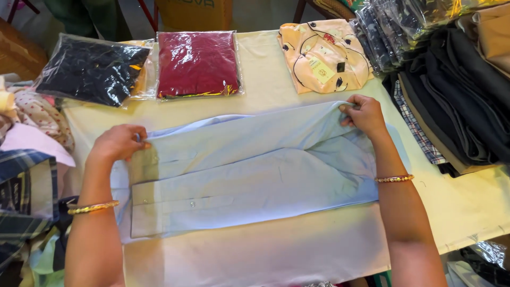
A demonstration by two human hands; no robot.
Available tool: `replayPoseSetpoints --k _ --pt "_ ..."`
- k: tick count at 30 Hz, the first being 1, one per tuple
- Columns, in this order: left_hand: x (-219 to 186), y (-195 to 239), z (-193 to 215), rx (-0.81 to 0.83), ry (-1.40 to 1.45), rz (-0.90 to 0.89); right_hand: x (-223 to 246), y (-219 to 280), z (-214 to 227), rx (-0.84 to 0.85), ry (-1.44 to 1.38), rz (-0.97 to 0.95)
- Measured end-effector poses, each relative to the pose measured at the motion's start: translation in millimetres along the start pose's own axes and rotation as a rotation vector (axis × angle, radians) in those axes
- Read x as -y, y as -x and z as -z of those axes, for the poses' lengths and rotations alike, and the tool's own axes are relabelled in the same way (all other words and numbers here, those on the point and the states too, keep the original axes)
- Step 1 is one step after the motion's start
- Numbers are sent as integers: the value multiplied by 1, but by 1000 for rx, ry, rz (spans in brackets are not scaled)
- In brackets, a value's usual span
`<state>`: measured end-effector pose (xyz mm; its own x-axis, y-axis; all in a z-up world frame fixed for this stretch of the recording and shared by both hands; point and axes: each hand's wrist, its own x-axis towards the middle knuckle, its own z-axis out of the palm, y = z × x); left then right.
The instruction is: The person folds a pair of brown trousers on a table, then folds a light blue shirt. The items are handled one at a time and placed on a stack of folded clothes.
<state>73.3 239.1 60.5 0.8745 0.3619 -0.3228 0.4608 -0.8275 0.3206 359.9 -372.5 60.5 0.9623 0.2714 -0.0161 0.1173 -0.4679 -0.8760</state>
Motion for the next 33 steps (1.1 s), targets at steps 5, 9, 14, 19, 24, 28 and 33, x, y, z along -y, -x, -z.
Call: replayPoseSetpoints --k 5,9,14,19,24,28,33 --pt "-40 -32 49 -314 661 -100 10 -9 8 -46 -282 -13" --pt "-100 -83 94 -440 1261 -303 24 -22 9 -109 -484 -55" --pt "-179 -193 108 -542 1276 -463 9 -45 13 -172 -589 -61" --pt "-243 -280 63 -782 1054 -671 -33 -64 6 -226 -604 -17" --pt "-265 -217 -3 -548 343 -497 -12 -30 -16 -194 -169 42" --pt "-284 -35 -60 -223 308 -519 17 33 -69 -139 306 356" --pt "-249 24 -137 -219 159 -1138 30 76 -136 377 576 665"
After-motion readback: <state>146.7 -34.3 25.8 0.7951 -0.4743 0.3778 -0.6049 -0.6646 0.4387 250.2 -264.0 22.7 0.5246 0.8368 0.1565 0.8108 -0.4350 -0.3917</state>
